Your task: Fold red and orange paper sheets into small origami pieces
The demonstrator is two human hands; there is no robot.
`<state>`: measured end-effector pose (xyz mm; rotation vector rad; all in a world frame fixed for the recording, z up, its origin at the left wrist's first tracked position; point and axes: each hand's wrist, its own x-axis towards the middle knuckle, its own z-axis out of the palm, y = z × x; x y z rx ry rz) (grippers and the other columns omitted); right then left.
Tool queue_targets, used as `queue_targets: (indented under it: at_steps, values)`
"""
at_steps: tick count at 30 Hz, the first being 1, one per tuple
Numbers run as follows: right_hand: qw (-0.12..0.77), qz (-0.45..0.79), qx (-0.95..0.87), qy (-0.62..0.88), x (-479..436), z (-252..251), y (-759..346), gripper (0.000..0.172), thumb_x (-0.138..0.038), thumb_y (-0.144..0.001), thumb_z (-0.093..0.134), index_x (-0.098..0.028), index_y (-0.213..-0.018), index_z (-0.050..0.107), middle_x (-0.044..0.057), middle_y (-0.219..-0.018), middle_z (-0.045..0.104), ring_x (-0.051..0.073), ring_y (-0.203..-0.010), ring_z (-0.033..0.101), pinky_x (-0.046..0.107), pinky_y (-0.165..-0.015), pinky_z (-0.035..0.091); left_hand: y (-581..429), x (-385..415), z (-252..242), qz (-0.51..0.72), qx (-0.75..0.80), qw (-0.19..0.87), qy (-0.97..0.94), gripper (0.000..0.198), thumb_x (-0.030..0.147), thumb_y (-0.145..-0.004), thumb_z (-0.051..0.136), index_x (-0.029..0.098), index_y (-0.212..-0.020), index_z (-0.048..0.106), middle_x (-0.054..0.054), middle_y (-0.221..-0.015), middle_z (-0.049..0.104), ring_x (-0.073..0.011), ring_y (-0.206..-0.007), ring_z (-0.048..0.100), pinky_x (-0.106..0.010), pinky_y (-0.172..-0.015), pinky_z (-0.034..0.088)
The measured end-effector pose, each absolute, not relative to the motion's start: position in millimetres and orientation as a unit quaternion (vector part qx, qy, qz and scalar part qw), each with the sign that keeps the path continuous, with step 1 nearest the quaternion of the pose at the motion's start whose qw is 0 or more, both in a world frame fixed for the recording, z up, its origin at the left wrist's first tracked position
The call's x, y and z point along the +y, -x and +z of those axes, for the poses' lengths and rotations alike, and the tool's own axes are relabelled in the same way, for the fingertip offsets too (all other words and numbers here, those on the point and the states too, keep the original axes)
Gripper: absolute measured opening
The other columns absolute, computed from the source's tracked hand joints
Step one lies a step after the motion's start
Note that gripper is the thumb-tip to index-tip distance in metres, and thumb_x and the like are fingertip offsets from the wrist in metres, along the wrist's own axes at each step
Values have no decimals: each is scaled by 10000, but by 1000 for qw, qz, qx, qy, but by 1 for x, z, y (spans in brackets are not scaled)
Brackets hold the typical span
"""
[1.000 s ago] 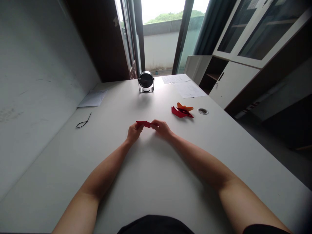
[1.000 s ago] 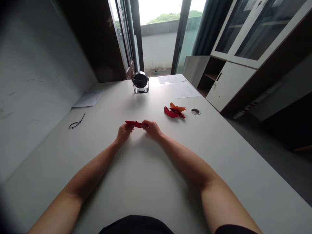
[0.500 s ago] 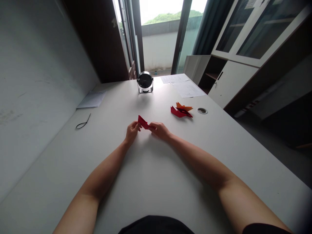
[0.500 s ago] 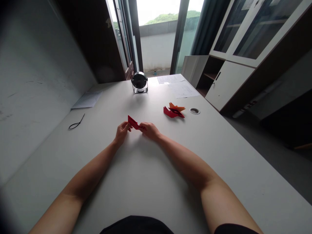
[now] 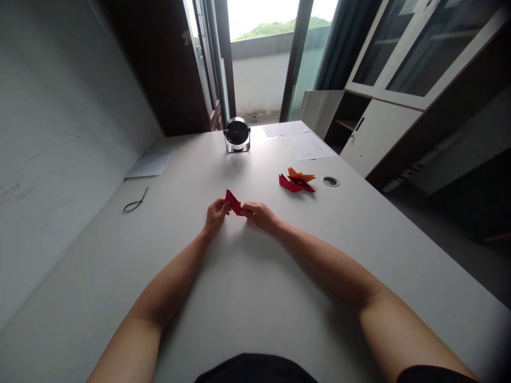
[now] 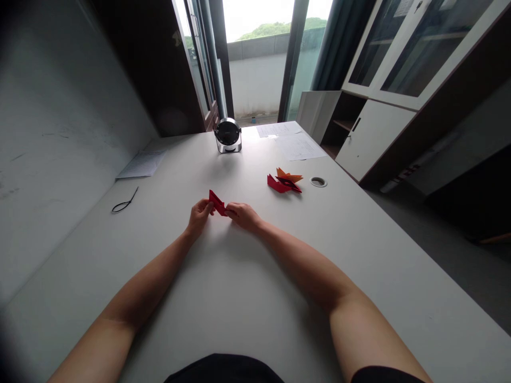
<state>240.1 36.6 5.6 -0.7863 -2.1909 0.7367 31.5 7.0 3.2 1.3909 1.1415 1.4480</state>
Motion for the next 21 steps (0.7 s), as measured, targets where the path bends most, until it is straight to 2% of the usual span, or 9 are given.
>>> queue_targets:
  at_steps: [3,8,11,14,17,21]
  values:
    - [326,266,-855,303,38,3,-241,222,-327,-959,501,-196,-815,607,9,-819,623,124,-683,483,233,-659,345,-31,8,2,604,454,388,-527,344,511,-838,707,174,-897,669,7,-696,586,-99,-585,482,-235,-572,407]
    - [302,213,-873,319,37,4,-243,239,-317,-995,438,-213,-872,615,15,-848,645,134,-684,489,236,-661,343,-30,10,1,613,472,378,-508,449,563,-862,659,182,-656,540,39,-558,437,-92,-518,387,-239,-513,317]
    - [311,191,-871,329,36,6,-244,234,-325,-1008,439,-221,-932,634,29,-898,674,144,-728,539,235,-678,359,-30,11,1,612,481,400,-484,509,604,-879,607,188,-610,488,45,-511,392,-93,-475,351,-254,-493,275]
    - [334,180,-862,336,38,6,-246,229,-313,-1013,448,-225,-997,658,43,-954,697,152,-773,582,236,-700,383,-30,10,2,609,481,398,-490,531,592,-921,541,190,-583,463,35,-501,402,-97,-477,363,-265,-507,296]
    - [342,166,-859,343,40,4,-246,241,-314,-1022,446,-229,-1041,671,50,-984,705,156,-800,603,242,-719,398,-30,10,2,609,474,381,-509,459,513,-920,572,182,-611,501,28,-534,437,-100,-520,406,-256,-540,345]
    - [317,150,-871,345,40,1,-243,244,-321,-1031,444,-243,-1053,674,39,-1001,710,151,-816,614,239,-716,396,-27,14,-1,638,484,373,-468,237,412,-834,685,181,-822,633,36,-617,503,-91,-534,423,-229,-515,360]
